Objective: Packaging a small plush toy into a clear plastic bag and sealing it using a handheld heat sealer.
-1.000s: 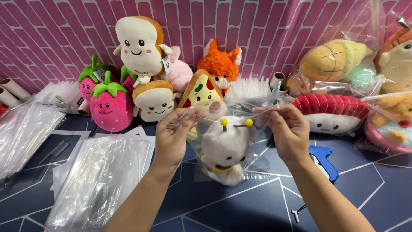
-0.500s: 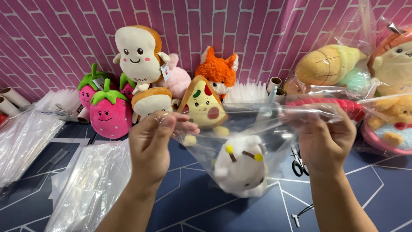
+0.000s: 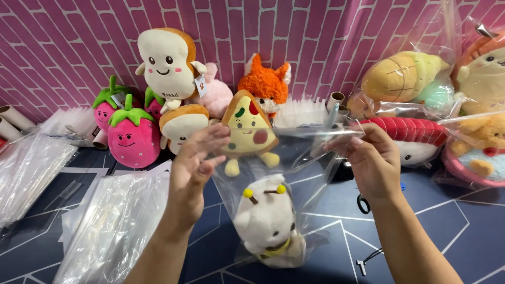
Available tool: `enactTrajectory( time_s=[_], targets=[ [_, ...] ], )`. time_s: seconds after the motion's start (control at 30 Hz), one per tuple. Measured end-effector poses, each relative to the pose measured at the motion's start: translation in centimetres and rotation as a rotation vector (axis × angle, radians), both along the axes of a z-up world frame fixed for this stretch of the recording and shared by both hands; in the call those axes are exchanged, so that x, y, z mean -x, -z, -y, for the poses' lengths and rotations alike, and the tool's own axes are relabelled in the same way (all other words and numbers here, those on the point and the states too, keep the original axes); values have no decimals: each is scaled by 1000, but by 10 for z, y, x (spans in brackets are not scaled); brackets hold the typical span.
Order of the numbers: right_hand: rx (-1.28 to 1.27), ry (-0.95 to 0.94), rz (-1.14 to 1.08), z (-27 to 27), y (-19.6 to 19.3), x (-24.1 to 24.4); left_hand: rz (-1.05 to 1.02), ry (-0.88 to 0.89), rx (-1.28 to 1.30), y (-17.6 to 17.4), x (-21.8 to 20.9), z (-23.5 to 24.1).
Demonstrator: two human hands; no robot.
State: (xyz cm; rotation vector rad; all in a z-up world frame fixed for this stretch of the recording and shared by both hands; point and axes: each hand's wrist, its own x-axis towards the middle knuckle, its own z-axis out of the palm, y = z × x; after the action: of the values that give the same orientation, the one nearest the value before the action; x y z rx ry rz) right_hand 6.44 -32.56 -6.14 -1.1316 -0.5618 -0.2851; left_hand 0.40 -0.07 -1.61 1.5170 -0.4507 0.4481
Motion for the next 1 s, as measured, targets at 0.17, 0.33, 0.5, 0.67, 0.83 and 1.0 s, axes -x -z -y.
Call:
enactTrajectory(
  time_s=[0.17,0.33,0.5,0.67,0.83,1.0],
  targets=[
    [85,49,7,0,-11,-7,-123,206,187,39,-6,4],
    [200,167,43,-16,-36,-15,-71,241,210,50,1,5],
    [358,271,84,-26,-58,-11,-111,255,116,118,0,7],
    [327,-25,84,-23,-59,-14,-123,502,139,132,19,10],
    [565,-79,343,-28,-89,11,-173,510,199,120,16,20],
    [662,182,416,-21,-87,4,83,363,-74,126,13,18]
  ],
)
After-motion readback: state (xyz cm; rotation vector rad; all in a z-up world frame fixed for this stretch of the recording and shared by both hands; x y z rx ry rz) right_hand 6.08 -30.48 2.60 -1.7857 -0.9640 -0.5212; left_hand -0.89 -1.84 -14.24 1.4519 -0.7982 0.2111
